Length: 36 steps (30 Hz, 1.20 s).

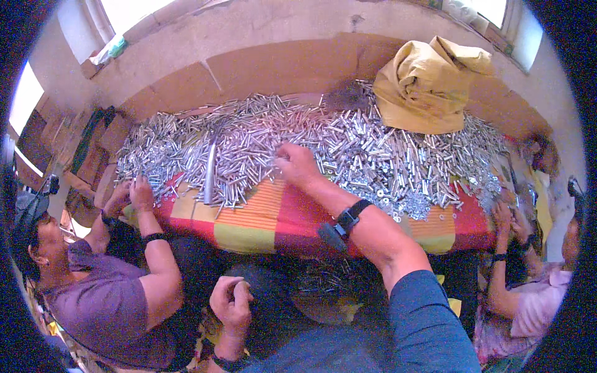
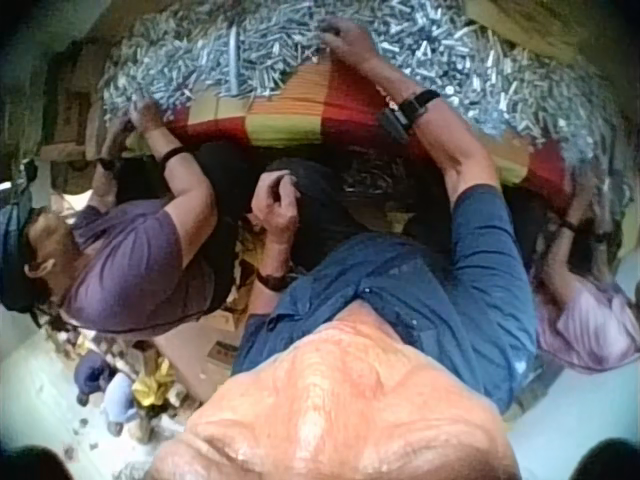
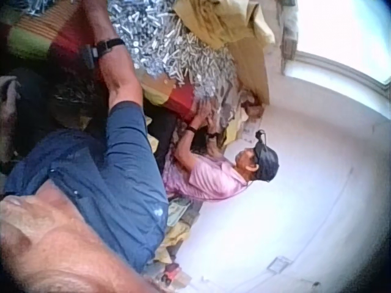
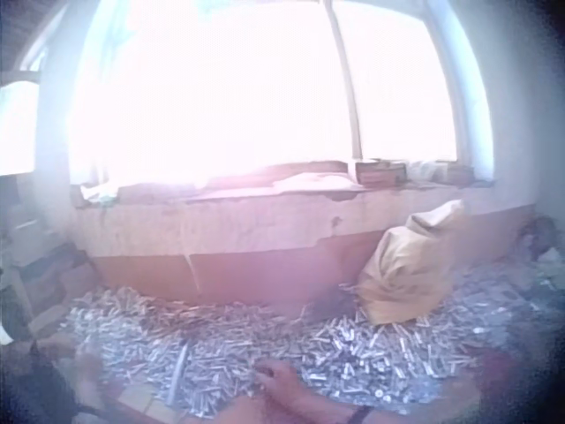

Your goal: The recorder is assembling small metal bolts, washers, and nuts at a workstation with two other people.

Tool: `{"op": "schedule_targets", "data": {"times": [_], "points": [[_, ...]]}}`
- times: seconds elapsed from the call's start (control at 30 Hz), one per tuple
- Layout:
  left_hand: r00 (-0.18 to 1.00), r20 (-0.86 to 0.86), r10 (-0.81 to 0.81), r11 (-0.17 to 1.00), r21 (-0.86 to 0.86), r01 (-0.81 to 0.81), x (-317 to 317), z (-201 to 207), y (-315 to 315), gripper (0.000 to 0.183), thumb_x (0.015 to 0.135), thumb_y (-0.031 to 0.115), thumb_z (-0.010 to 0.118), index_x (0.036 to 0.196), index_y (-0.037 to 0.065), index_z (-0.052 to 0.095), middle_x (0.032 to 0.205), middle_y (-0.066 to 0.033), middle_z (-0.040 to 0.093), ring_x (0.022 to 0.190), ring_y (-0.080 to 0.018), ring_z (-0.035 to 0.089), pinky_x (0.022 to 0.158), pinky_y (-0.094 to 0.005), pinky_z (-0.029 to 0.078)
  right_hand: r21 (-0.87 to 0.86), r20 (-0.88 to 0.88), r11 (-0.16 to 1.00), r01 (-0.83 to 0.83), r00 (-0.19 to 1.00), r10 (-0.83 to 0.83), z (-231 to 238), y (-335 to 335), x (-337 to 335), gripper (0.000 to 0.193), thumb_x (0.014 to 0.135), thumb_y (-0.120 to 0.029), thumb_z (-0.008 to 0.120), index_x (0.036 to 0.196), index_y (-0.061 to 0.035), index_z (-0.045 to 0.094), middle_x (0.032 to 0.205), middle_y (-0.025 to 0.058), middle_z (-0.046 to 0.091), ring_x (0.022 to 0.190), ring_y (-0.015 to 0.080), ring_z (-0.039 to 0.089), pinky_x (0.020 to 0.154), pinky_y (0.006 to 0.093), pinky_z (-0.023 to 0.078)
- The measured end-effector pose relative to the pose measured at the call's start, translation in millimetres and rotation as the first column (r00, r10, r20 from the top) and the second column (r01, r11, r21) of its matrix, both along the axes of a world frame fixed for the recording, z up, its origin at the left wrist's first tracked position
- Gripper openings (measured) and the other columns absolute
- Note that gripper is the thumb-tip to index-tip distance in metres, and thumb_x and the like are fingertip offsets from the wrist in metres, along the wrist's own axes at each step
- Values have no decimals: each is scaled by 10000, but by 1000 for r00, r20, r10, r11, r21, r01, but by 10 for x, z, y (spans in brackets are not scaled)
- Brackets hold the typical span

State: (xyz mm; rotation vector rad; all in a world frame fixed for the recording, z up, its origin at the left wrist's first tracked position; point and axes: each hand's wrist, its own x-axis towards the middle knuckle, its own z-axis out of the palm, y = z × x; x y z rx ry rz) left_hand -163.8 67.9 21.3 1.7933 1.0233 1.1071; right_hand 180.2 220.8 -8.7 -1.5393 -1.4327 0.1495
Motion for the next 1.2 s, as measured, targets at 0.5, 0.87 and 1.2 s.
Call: {"op": "schedule_targets", "data": {"times": [0.5, 0.87, 1.2], "points": [[993, -74, -94, 995, -42, 91, 248, 233, 62, 46, 902, 15, 650, 931, -19, 642, 808, -55, 626, 646, -109, 601, 587, -260, 474, -170, -923, 923, -345, 383, -27, 207, -1012, 88, 152, 874, -75, 690, 989, 10, 640, 785, 80, 655, 605, 163, 635, 524, 296, 535], [914, 39, -405, 892, -205, 404, 1323, 292, 359, 527, 921, 151, 675, 1376, -13, 465, 1085, -117, 667, 958, -180, 664, 847, -313, 529, -314, -792, 698, -644, 583, 181, 586, -1634, 125, 187, 919, -139, 672, 1047, -2, 661, 840, 54, 684, 626, 114, 640, 561, 271, 544], [693, 58, -719, 515, -625, 587, 1985, 223, 242, 324, 949, 201, 662, 1218, 29, 605, 964, -24, 676, 789, -115, 626, 680, -270, 507, -263, -661, 758, -597, 684, 309, 587, -2011, 372, 247, 906, -140, 662, 1099, 14, 650, 813, 64, 672, 636, 117, 641, 558, 271, 519]]}}
